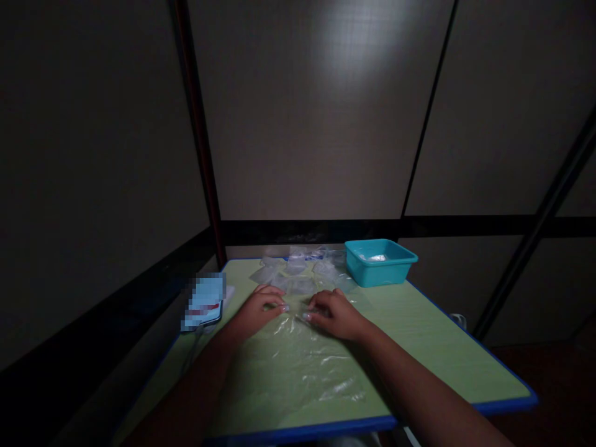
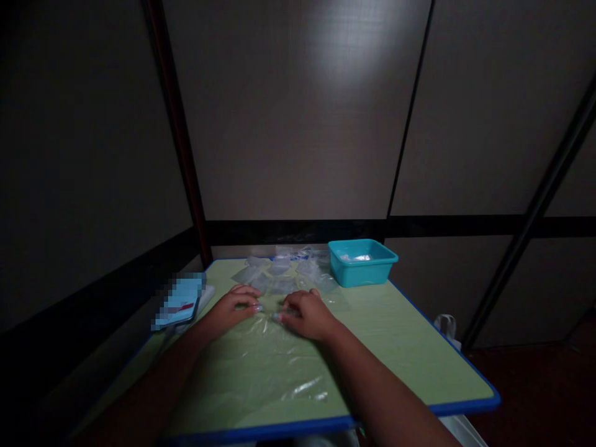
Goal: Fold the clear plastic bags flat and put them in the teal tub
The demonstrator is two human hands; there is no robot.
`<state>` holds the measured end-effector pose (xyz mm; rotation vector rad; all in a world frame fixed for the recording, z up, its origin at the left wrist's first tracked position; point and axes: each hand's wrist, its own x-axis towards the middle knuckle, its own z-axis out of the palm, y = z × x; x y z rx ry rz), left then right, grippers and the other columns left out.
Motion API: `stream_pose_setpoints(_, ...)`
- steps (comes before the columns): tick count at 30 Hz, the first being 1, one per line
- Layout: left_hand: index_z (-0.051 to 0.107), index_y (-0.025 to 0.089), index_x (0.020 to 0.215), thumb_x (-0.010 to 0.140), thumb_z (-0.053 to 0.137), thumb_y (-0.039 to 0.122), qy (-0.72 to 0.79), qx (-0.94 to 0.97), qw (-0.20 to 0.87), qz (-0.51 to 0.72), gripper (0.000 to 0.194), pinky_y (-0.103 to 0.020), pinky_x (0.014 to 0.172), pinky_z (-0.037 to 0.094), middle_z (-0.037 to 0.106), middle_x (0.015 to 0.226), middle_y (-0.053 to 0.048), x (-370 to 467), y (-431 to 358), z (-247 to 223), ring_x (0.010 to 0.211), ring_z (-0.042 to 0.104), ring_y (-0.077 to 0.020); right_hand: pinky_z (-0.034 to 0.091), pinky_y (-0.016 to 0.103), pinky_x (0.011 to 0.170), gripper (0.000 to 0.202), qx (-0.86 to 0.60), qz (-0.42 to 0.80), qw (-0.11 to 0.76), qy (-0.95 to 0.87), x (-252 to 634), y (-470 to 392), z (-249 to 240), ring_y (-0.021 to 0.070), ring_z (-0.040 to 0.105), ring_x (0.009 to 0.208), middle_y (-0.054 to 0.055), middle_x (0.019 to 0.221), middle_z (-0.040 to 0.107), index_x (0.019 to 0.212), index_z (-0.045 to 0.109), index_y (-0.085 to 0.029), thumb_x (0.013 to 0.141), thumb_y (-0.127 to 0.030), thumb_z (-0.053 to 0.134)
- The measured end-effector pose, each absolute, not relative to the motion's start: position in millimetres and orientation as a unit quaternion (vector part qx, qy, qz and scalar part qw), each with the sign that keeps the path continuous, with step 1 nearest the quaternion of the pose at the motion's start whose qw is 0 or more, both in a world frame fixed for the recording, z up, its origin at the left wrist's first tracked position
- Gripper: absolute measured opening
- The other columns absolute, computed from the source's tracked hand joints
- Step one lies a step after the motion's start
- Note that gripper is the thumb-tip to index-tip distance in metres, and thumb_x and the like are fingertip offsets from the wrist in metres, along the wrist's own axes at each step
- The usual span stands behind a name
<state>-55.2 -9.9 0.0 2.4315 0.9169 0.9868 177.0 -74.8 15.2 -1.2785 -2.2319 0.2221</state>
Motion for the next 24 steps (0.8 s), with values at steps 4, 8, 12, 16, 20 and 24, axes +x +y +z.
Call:
stream_pose_setpoints(4,0.071,0.019,0.077,0.086,0.043,0.046,0.306,0.858,0.227,0.344,0.04,-0.03,0.088,0.042,0.066,0.097,-0.005,-53.4,-19.0,6.7,0.094,0.057,-0.0177,0.029,0.03,0.078,0.023,-0.457,0.085,0.277,-0.841,175.9,-81.9,24.6,0.0156,0.055,0.079,0.002,0.083,0.064,0.086,0.062,-0.019,0.086,-0.037,0.048)
stream_pose_setpoints(8,0.071,0.019,0.07,0.092,0.015,0.05,0.303,0.841,0.286,0.344,0.068,-0.031,0.088,0.042,0.067,0.095,-0.005,-52.0,-25.1,11.5,0.091,0.058,-0.0173,0.032,0.03,0.077,0.029,-0.435,0.088,0.262,-0.857,174.5,-85.1,28.6,0.0162,0.055,0.077,0.004,0.08,0.063,0.086,0.063,-0.019,0.086,-0.043,0.046)
stream_pose_setpoints(12,0.067,0.018,0.063,0.092,0.015,0.048,0.299,0.838,0.301,0.342,0.067,-0.03,0.084,0.043,0.068,0.084,-0.005,-49.1,-25.9,10.7,0.083,0.06,-0.0168,0.037,0.026,0.07,0.054,-0.411,0.136,0.255,-0.865,175.6,-84.2,23.8,0.0146,0.055,0.069,0.005,0.074,0.062,0.079,0.065,-0.016,0.094,-0.043,0.021)
stream_pose_setpoints(16,0.065,0.018,0.069,0.087,0.04,0.046,0.3,0.846,0.28,0.34,0.041,-0.029,0.083,0.043,0.065,0.085,-0.004,-43.2,-27.5,8.6,0.086,0.058,-0.0176,0.037,0.024,0.068,0.062,-0.429,0.149,0.25,-0.855,177.2,-83.1,21.5,0.0141,0.055,0.066,0.005,0.071,0.063,0.075,0.066,-0.016,0.095,-0.043,0.014)
stream_pose_setpoints(20,0.064,0.021,0.089,0.08,0.054,0.037,0.282,0.877,0.224,0.317,0.021,-0.031,0.089,0.039,0.062,0.095,-0.003,-40.1,-31.0,7.9,0.096,0.052,-0.0196,0.033,0.023,0.058,0.05,-0.498,0.086,0.223,-0.834,182.3,-80.1,25.1,0.0126,0.051,0.06,0.004,0.068,0.062,0.07,0.064,-0.016,0.091,-0.047,0.031)
stream_pose_setpoints(24,0.062,0.023,0.099,0.082,0.054,0.036,0.28,0.897,0.185,0.287,0.023,-0.033,0.09,0.038,0.061,0.099,-0.003,-40.5,-31.1,5.7,0.1,0.051,-0.0203,0.028,0.022,0.051,0.037,-0.532,0.101,0.2,-0.816,192.8,-77.6,27.0,0.0115,0.048,0.058,0.002,0.066,0.06,0.07,0.061,-0.017,0.08,-0.051,0.052)
